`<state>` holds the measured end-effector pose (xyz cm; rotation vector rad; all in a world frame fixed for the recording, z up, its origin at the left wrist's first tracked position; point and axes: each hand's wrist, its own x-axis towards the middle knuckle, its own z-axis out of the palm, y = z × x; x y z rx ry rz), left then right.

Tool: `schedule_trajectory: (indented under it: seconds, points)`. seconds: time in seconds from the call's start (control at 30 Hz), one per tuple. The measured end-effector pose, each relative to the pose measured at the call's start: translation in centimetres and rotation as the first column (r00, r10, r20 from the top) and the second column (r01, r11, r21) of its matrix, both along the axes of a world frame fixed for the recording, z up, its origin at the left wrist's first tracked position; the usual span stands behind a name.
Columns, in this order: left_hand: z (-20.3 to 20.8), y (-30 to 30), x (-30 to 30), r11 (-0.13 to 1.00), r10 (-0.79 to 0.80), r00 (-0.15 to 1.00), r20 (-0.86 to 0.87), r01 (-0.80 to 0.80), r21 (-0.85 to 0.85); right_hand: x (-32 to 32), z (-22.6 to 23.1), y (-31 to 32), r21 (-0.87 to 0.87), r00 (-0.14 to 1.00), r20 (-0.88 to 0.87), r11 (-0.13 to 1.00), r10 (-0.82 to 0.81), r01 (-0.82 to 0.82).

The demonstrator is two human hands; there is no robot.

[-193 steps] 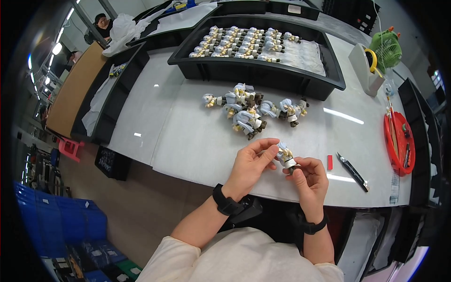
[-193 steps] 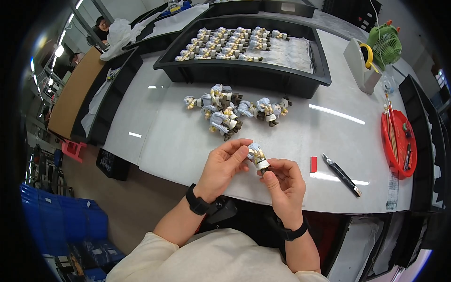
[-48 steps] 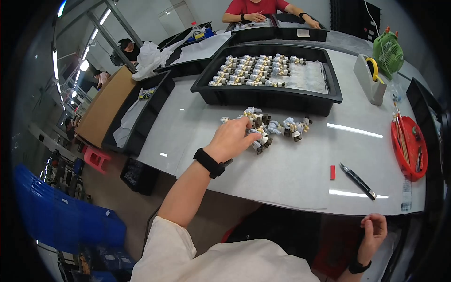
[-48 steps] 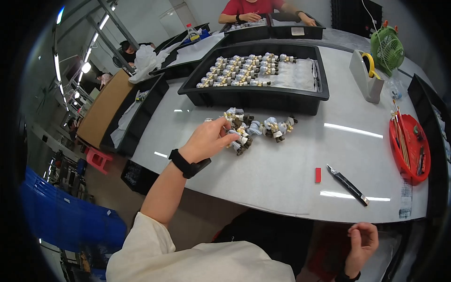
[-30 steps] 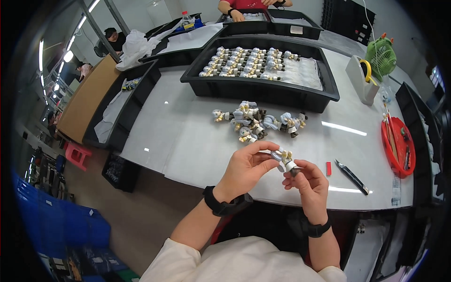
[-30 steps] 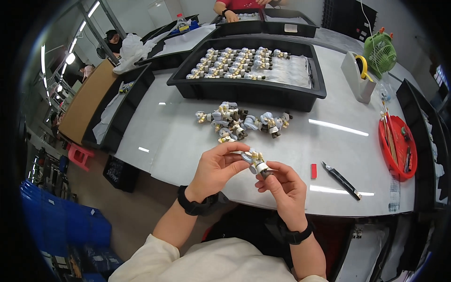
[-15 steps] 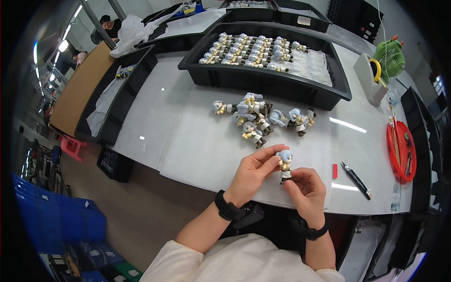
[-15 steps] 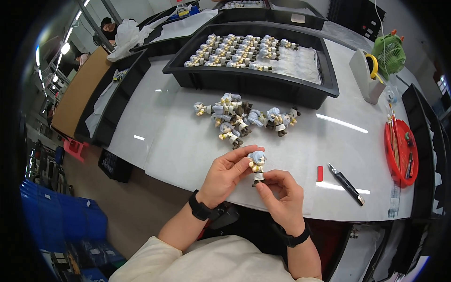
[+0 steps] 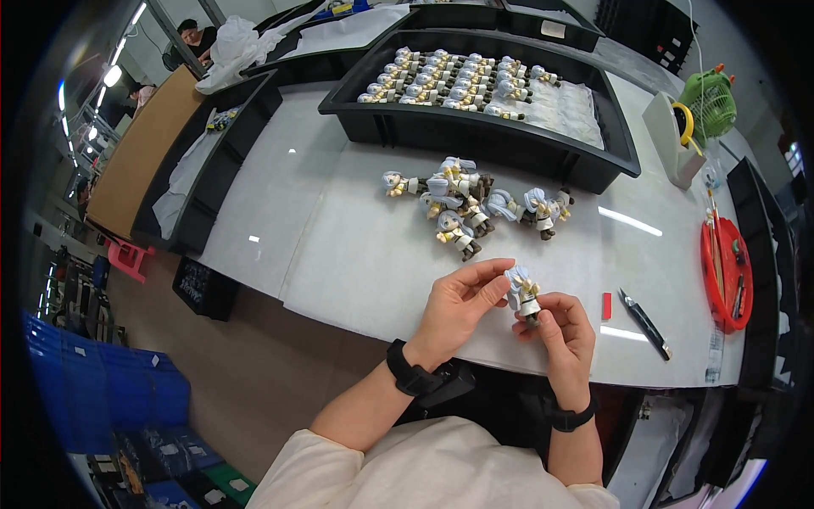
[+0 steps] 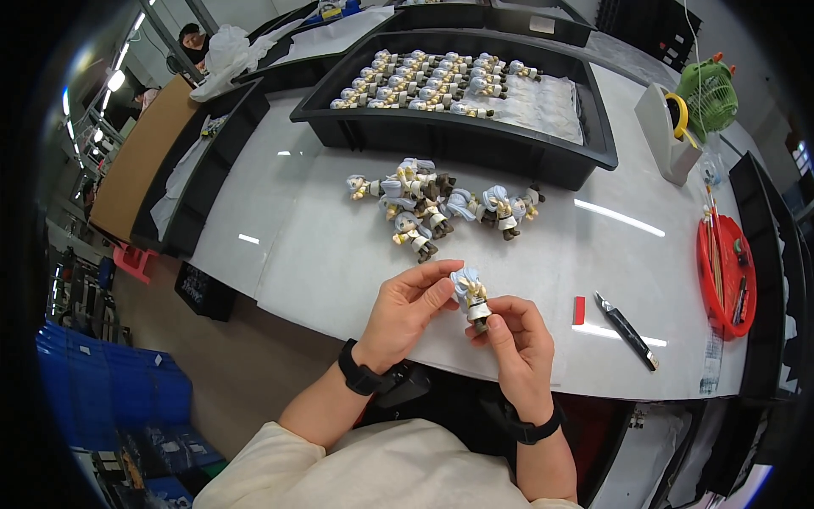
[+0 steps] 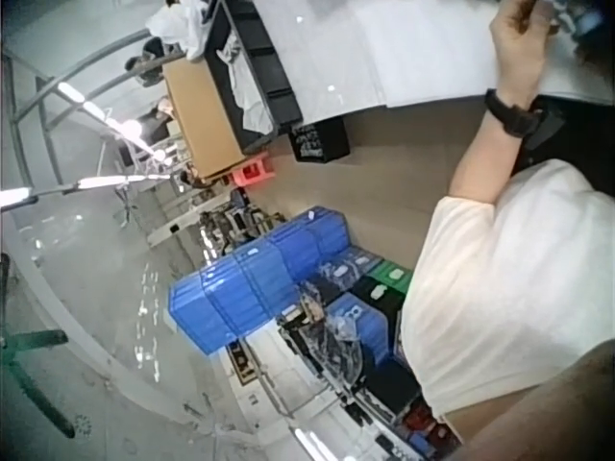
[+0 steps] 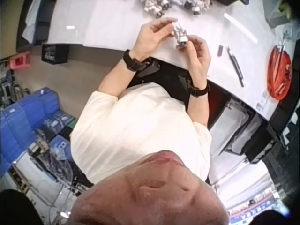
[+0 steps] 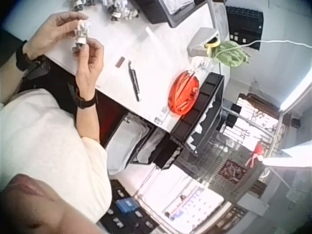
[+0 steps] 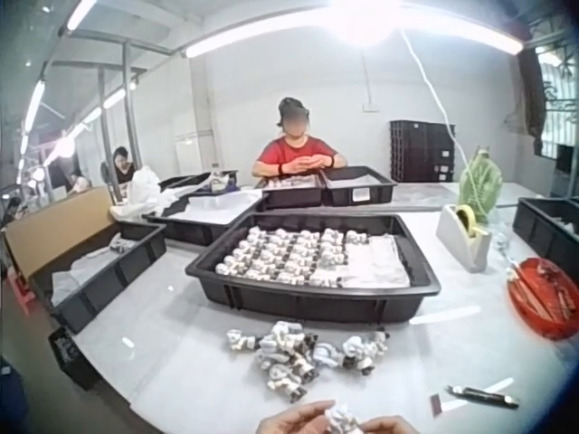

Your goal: Assembling small toy figurines at a factory workstation.

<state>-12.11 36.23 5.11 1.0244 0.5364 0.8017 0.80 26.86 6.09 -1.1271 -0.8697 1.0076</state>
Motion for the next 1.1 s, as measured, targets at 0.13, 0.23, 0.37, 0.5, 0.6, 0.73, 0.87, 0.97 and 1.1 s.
schedule_trajectory:
  seconds: [0.13, 0.23, 0.37, 0.5, 0.6, 0.73, 0.87, 0.97, 1.1]
  points:
    - [0.0, 0.0, 0.1, 1.0, -0.001, 0.999, 0.045, 0.002, -0.017, 0.0, -0.4, 0.0, 0.013, 1.0, 0.003, 1.0, -0.009, 0.009]
    - [0.1, -0.1, 0.1, 1.0, -0.012, 0.998, 0.064, 0.013, -0.016, -0.2, -0.5, 0.1, 0.022, 0.999, 0.016, 0.999, -0.039, 0.038]
    - [0.1, 0.0, 0.0, 0.998, -0.036, 0.999, 0.04, 0.038, -0.041, -0.2, -0.8, 0.1, 0.041, 0.998, 0.034, 0.998, -0.054, 0.053]
    - [-0.3, 0.0, 0.0, 0.999, -0.01, 1.0, 0.029, 0.01, -0.031, -0.3, -0.8, 0.1, 0.035, 0.997, 0.042, 0.998, -0.057, 0.055]
    - [-0.2, 0.1, -0.1, 0.998, -0.007, 1.0, 0.021, 0.008, -0.057, -0.4, -0.5, 0.0, 0.019, 0.998, 0.022, 0.998, -0.062, 0.062]
    - [0.2, 0.0, -0.1, 0.99, -0.021, 0.997, 0.068, 0.031, -0.137, -0.3, -0.6, 0.0, 0.02, 0.998, 0.006, 0.998, -0.066, 0.066]
    - [0.3, 0.1, -0.1, 0.98, -0.023, 0.993, 0.119, 0.046, -0.192, -0.4, -0.6, 0.1, 0.025, 0.998, -0.003, 0.998, -0.062, 0.062]
    - [0.1, 0.0, 0.0, 0.993, -0.013, 0.996, 0.091, 0.023, -0.115, -0.3, -1.2, 0.1, 0.046, 0.996, 0.036, 0.996, -0.078, 0.076]
    - [-0.4, 0.2, -0.1, 0.998, -0.03, 0.998, 0.046, 0.032, -0.052, -0.2, -0.9, 0.1, 0.078, 0.996, 0.065, 0.995, -0.068, 0.063]
